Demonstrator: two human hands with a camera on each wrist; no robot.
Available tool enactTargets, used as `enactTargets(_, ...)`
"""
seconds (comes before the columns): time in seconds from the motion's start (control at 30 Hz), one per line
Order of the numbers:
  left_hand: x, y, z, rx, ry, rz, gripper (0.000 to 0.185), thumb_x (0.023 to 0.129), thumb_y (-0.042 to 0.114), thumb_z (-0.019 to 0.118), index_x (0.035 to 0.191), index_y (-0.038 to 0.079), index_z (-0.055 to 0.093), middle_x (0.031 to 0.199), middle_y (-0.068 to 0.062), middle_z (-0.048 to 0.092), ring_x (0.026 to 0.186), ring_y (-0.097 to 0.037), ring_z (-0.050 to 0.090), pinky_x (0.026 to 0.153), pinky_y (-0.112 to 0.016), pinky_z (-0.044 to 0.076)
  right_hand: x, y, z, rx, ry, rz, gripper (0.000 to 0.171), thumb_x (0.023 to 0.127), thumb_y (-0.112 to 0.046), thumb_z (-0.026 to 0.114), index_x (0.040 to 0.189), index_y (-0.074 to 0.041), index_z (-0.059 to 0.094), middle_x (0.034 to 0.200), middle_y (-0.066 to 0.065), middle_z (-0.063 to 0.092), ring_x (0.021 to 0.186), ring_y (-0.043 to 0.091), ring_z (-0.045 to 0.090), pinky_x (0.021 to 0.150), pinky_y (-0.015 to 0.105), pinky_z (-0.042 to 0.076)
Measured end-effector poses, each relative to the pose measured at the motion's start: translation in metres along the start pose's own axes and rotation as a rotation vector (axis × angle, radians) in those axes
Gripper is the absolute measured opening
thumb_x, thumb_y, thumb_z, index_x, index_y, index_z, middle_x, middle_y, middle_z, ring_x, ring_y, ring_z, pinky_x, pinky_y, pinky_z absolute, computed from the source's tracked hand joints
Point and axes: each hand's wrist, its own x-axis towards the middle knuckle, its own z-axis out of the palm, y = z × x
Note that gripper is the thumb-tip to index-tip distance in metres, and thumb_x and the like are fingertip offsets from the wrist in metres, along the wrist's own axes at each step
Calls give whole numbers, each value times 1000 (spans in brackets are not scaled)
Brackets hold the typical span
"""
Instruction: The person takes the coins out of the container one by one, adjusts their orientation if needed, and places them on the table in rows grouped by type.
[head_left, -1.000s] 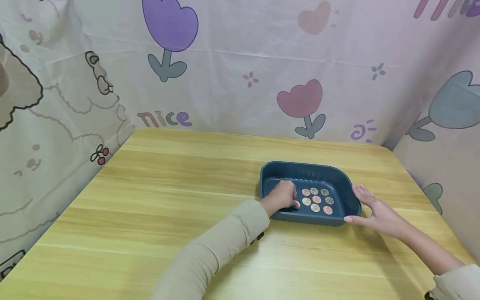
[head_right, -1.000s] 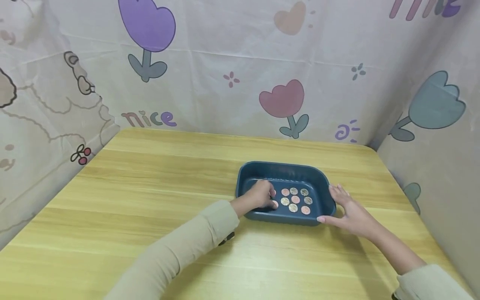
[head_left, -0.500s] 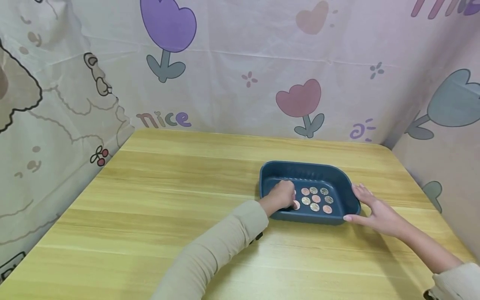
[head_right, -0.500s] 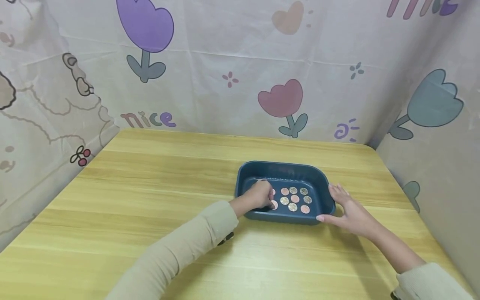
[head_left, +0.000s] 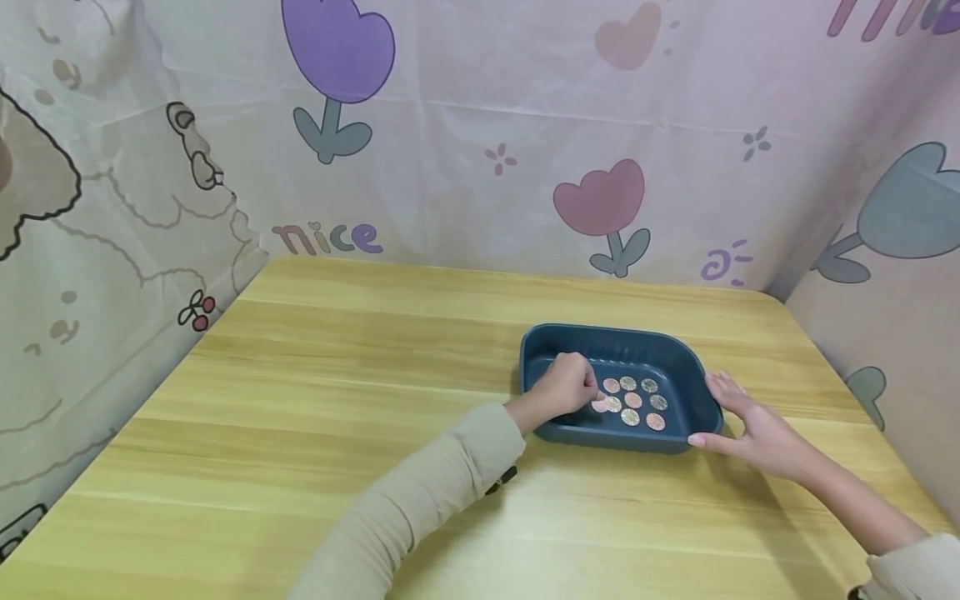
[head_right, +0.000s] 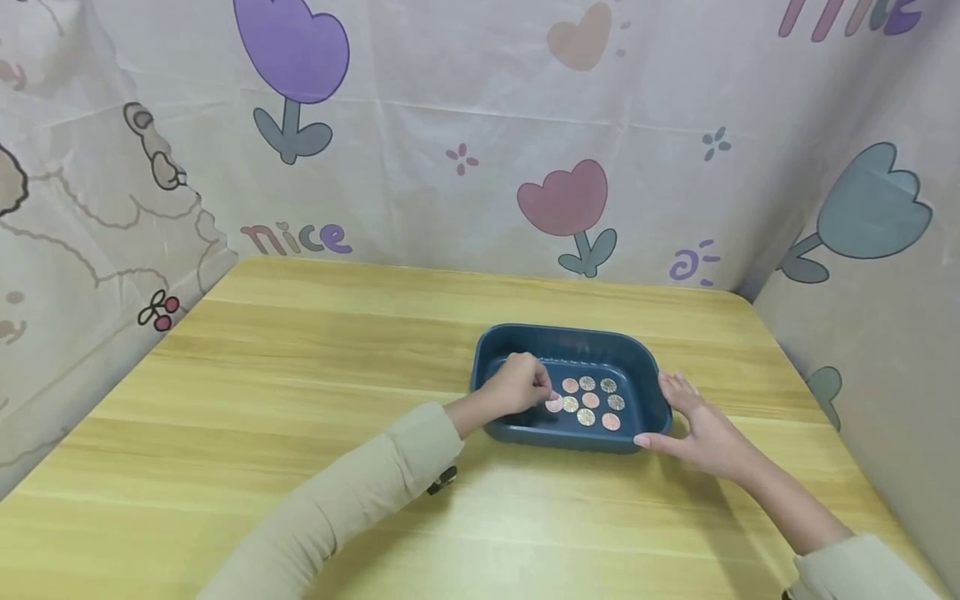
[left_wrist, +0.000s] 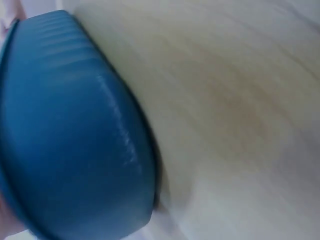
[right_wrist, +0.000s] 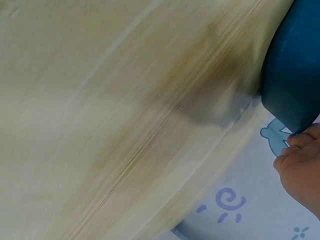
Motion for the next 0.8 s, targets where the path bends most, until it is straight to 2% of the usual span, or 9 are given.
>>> enactTargets(0.07, -3, -1, -7, -32, 25, 35, 22, 86, 10, 65, 66, 4, 70, 67, -5, 70, 47, -6, 51, 45, -13, 33, 0, 0, 0, 0, -2, 1, 94, 78, -31, 73, 143, 8, 19, 146, 37, 14, 137, 50, 7, 101, 70, 14)
enactTargets(0.13, -7, -3, -15, -81, 62, 56, 18, 87, 11, 65, 72, 3, 71, 70, -5, 70, 47, -4, 47, 46, -13, 34, 0, 0, -1, -2, -5, 2, 94, 77, -31, 73, 143, 8, 19, 146, 37, 14, 137, 50, 7, 101, 70, 14)
enactTargets(0.3, -17, -15, -38, -216, 198, 91, 15, 86, 11, 65, 76, 0, 70, 71, -10, 68, 50, -3, 47, 48, -12, 37, 1, 0, -1, -3, -9, 6, 94, 78, -31, 73, 144, 7, 18, 146, 37, 13, 137, 50, 7, 101, 70, 14)
enactTargets(0.37, -20, -24, -47, -271, 248, 82, 15, 85, 11, 67, 77, -1, 70, 71, -13, 68, 52, -4, 49, 49, -13, 40, 1, -1, -1, -3, -10, 7, 94, 78, -31, 73, 144, 7, 18, 146, 36, 14, 138, 50, 6, 101, 70, 13)
enactTargets(0.47, -25, -38, -59, -338, 303, 44, 16, 84, 12, 68, 78, -2, 69, 70, -14, 67, 54, -5, 51, 51, -14, 43, 1, -1, -2, -5, -10, 9, 94, 78, -31, 73, 143, 7, 18, 146, 36, 14, 138, 50, 6, 102, 69, 13)
enactTargets(0.57, -30, -56, -68, -395, 330, -14, 17, 84, 13, 68, 81, -3, 69, 74, -18, 68, 59, -20, 60, 52, -16, 44, 1, -2, -2, -6, -11, 9, 94, 78, -31, 73, 143, 8, 19, 146, 36, 14, 138, 50, 7, 102, 69, 13)
enactTargets(0.67, -34, -74, -75, -421, 348, -72, 17, 85, 13, 67, 85, -4, 69, 80, -19, 69, 70, -30, 65, 54, -18, 47, 1, -3, -2, -6, -14, 11, 94, 78, -31, 73, 143, 7, 19, 146, 36, 14, 138, 50, 7, 101, 69, 14)
enactTargets(0.73, -35, -84, -77, -420, 355, -119, 18, 86, 13, 66, 87, -4, 69, 82, -19, 69, 69, -28, 66, 55, -19, 48, 1, -3, -3, -5, -18, 15, 94, 78, -31, 73, 144, 7, 18, 146, 36, 14, 138, 50, 7, 101, 70, 14)
enactTargets(0.8, -37, -93, -79, -391, 355, -163, 18, 86, 14, 66, 83, -4, 69, 77, -16, 68, 60, -18, 61, 54, -19, 47, 1, -3, -3, -4, -21, 17, 94, 78, -31, 73, 144, 6, 18, 147, 35, 13, 138, 50, 7, 100, 70, 14)
